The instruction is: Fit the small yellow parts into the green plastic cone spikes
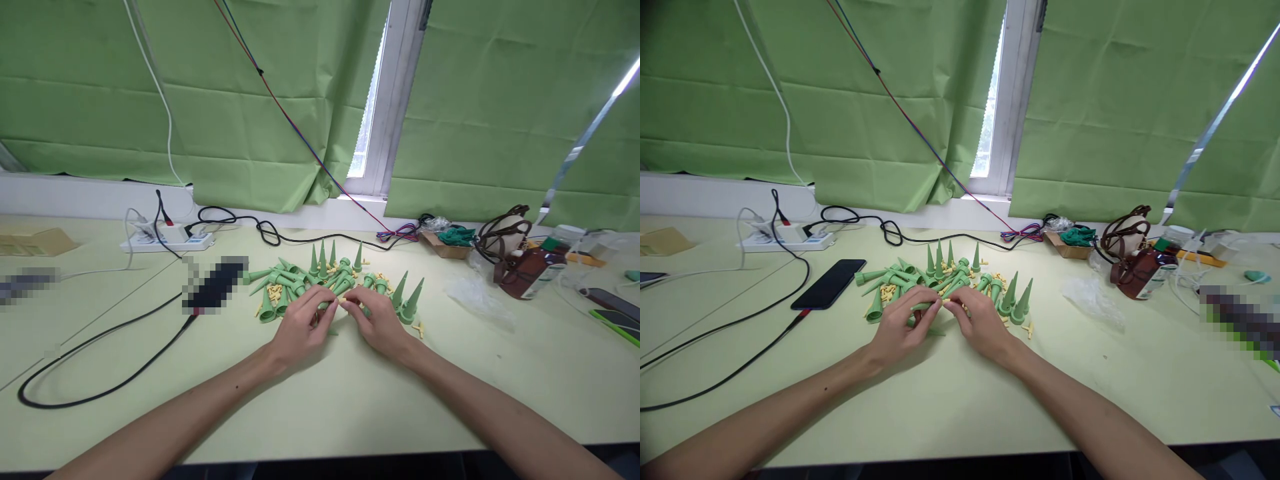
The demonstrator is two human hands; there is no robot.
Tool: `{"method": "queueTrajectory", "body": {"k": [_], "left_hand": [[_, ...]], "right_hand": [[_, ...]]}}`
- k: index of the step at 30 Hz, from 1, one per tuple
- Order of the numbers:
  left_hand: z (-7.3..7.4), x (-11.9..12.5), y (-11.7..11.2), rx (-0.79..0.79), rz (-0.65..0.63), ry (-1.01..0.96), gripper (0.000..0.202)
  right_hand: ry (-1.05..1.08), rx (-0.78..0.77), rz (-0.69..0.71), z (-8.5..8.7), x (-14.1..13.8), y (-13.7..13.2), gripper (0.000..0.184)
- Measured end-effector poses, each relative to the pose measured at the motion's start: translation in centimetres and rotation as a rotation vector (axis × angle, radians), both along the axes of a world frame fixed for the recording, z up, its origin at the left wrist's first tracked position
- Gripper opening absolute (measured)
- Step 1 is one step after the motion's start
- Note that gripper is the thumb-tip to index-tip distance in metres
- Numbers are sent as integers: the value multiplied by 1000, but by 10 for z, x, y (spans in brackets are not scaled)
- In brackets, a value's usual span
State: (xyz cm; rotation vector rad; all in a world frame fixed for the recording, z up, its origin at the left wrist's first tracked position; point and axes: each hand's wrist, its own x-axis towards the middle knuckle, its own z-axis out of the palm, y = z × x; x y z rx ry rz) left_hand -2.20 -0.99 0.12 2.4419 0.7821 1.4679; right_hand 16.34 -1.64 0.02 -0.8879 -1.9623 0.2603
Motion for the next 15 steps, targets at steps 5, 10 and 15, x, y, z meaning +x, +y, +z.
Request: {"method": "queueTrajectory", "body": {"k": [5,10,15], "left_hand": [[1,1,-1,8,-11,-14,8],[1,1,-2,2,-27,-7,9],[-1,1,-1,-9,-38,-8,8]], "right_hand": [[-10,19,-5,0,0,0,23],[-61,53,-43,0,0,0,36],[-100,55,-75,-1,-1,1,42]]}}
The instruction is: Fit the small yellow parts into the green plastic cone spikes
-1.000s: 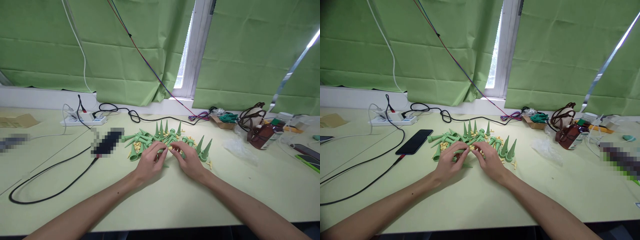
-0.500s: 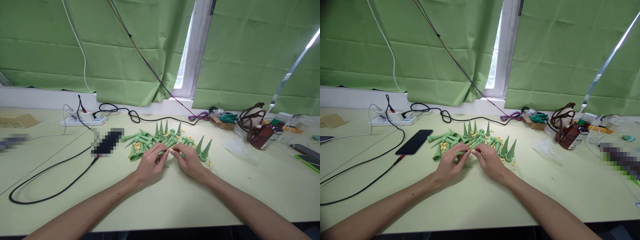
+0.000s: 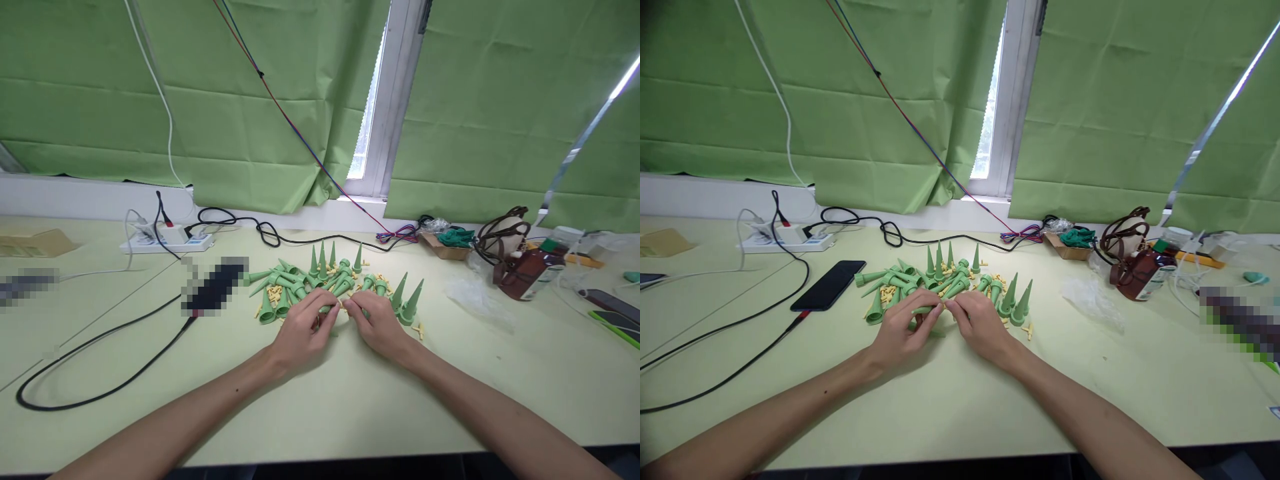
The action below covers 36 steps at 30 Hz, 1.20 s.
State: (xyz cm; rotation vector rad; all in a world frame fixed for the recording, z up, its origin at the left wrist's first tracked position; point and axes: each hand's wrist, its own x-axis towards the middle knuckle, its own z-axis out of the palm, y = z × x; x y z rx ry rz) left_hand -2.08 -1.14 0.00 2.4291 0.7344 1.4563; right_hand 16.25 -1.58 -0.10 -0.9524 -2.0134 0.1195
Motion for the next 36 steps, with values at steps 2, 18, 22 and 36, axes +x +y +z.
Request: {"method": "queueTrajectory", "body": {"k": [2,18,22,36], "left_hand": [[-1,0,0,-3,-3,0,9],[3,-1,0,-10,52,-3,10],[1,0,0,-21,33,-2,10],[1,0,-1,-56,25,24,8]], "right_hand": [[7,-5,-17,0,-1,0,43],[119,-30,106,2,-2,-4,9],[111,-32,108,1,-1,-3,8],[39,-76,89,0,4,-1,13]]}}
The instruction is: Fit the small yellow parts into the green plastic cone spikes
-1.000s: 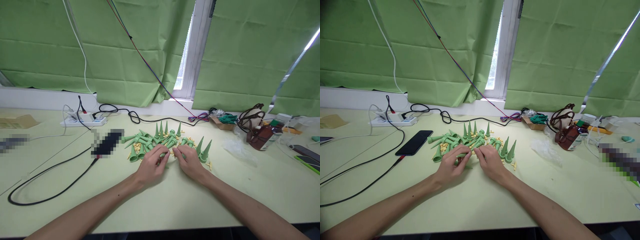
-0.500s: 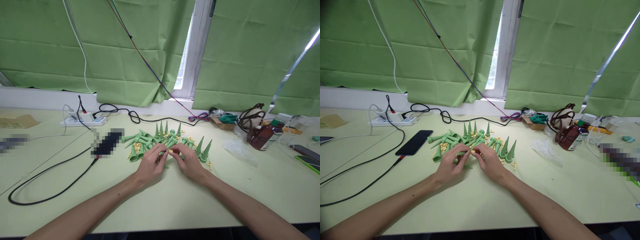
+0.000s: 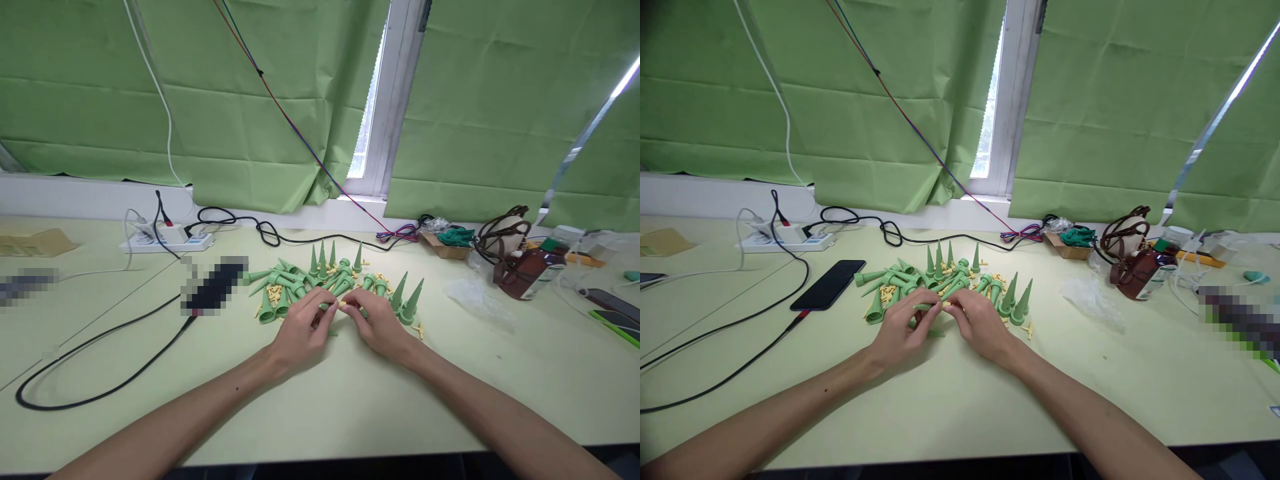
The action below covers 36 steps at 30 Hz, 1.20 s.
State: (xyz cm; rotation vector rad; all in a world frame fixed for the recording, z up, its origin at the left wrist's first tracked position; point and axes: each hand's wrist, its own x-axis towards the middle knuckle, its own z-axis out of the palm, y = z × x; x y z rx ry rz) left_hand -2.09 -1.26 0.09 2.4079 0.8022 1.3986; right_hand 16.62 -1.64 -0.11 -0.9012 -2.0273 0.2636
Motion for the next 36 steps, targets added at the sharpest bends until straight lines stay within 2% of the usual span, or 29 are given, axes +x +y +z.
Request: {"method": "queueTrajectory", "body": {"k": [7,13,22,36], "left_hand": [[0,0,0,-18,11,14,9],[1,0,0,10,36,-13,9],[2,1,1,20,9,-9,9],[-1,-1,1,-39,23,36,7]], "right_hand": [[-64,4,-12,1,1,1,19],[-35,7,3,1,-2,-2,11],[-34,9,32,-1,-2,0,10],[-107,18,-10,-2,-1,0,9]]}}
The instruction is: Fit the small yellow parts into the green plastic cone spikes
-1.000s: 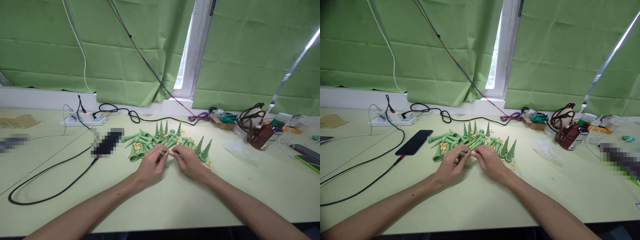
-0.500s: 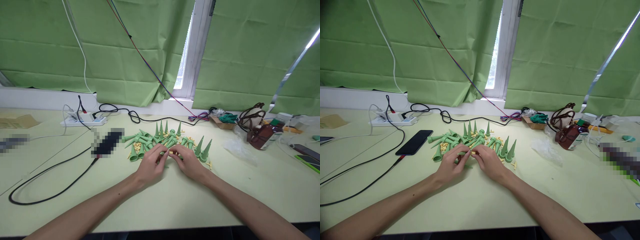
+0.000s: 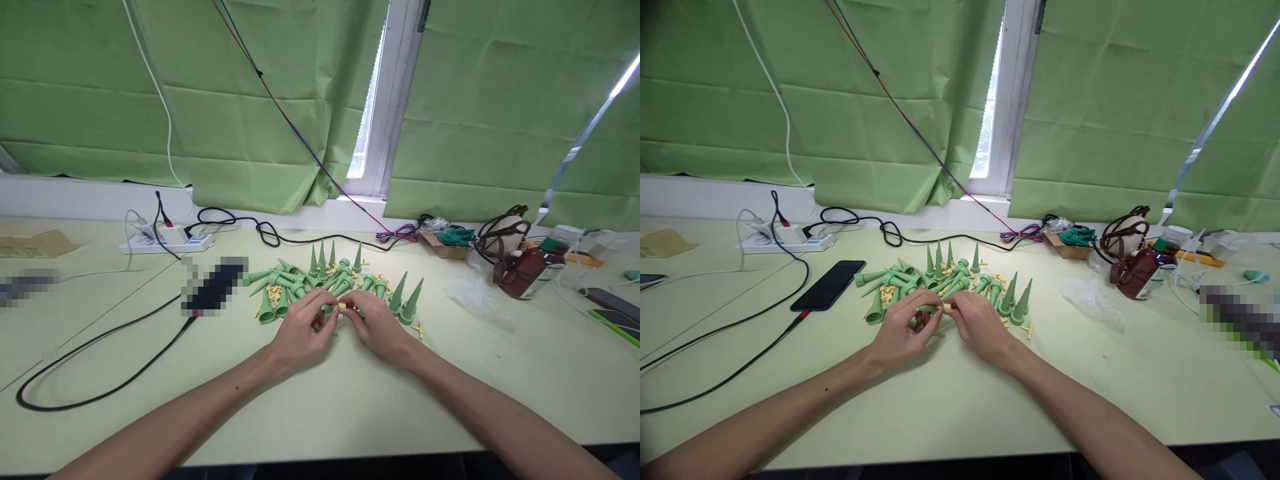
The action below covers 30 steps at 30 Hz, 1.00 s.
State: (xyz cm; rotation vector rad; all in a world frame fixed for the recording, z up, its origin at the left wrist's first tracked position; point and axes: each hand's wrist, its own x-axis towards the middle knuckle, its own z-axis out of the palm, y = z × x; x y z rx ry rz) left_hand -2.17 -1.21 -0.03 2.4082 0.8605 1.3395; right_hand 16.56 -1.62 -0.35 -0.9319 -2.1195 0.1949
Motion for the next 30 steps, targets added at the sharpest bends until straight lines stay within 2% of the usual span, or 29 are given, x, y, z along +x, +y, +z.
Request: {"method": "queueTrajectory", "body": {"k": [15,30], "left_hand": [[1,0,1,2,5,42,9],[-1,-1,4,93,-3,94,13]], "right_hand": [[-55,-18,-42,2,0,0,10],[-123,-2,-66,4,0,-1,16]]}}
